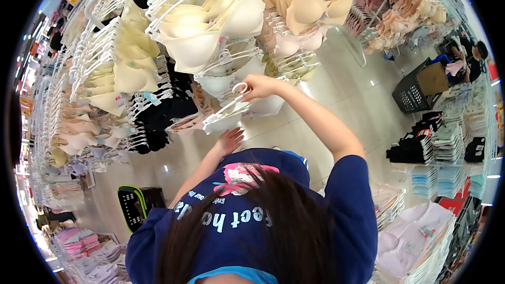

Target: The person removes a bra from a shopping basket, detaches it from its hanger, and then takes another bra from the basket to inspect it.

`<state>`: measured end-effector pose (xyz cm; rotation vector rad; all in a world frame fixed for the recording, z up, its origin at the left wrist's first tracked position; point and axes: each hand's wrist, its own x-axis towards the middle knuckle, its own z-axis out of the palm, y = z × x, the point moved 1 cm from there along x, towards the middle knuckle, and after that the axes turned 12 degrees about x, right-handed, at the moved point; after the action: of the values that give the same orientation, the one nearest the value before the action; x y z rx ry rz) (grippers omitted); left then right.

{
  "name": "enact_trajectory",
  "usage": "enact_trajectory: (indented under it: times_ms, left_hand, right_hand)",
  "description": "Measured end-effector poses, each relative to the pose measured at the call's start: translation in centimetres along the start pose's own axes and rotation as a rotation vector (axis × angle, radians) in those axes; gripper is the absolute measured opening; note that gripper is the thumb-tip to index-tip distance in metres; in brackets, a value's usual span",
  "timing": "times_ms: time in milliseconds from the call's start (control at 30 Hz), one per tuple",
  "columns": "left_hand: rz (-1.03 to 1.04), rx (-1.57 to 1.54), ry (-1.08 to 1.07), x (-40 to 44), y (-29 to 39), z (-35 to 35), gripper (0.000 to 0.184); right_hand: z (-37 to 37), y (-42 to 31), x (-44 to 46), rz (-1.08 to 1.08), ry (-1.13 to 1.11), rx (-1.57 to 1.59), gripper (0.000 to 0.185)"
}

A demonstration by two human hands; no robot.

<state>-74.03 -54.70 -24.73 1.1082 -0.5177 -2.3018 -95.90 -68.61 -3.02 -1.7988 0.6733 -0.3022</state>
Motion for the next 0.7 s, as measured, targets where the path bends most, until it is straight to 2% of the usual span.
enact_trajectory:
  times_ms: [67, 167, 200, 267, 367, 467, 567, 633, 700]
  left_hand:
    - [-0.075, 0.121, 0.306, -0.5, -1.5, -1.9, 0.047]
    - [-0.101, 0.149, 0.422, -0.6, -7.2, -8.8, 0.037]
    - [-0.154, 0.211, 0.508, -1.8, -8.0, -9.1, 0.037]
    - [-0.134, 0.190, 0.602, -3.9, -9.6, -10.3, 0.035]
    - [-0.053, -0.038, 0.722, -6.6, -10.5, -10.5, 0.033]
    - [-0.074, 0.016, 0.767, -6.7, -13.8, -14.9, 0.032]
    - [-0.165, 0.185, 0.861, -9.1, -12.9, -12.6, 0.028]
    - [-0.177, 0.195, 0.801, -9.6, -14.0, -12.6, 0.028]
    - [-0.158, 0.177, 0.778, -9.6, -15.9, -13.5, 0.028]
  right_hand:
    - [0.0, 3.4, 1.2, 0.050, 0.128, -0.083, 0.018]
    - [-0.7, 6.3, 3.4, 0.058, 0.315, -0.263, 0.020]
    - [-1.0, 7.3, 4.2, 0.034, 0.366, -0.284, 0.021]
    - [-1.8, 7.6, 5.6, 0.050, 0.441, -0.351, 0.021]
    - [-2.9, 8.3, 7.8, -0.043, 0.541, -0.303, 0.020]
    - [-4.0, 7.9, 9.6, -0.088, 0.621, -0.305, 0.026]
    - [-4.2, 8.7, 11.3, -0.095, 0.596, -0.356, 0.028]
    - [-3.9, 8.5, 11.7, -0.178, 0.580, -0.485, 0.026]
    - [-4.1, 8.4, 12.1, -0.129, 0.525, -0.500, 0.026]
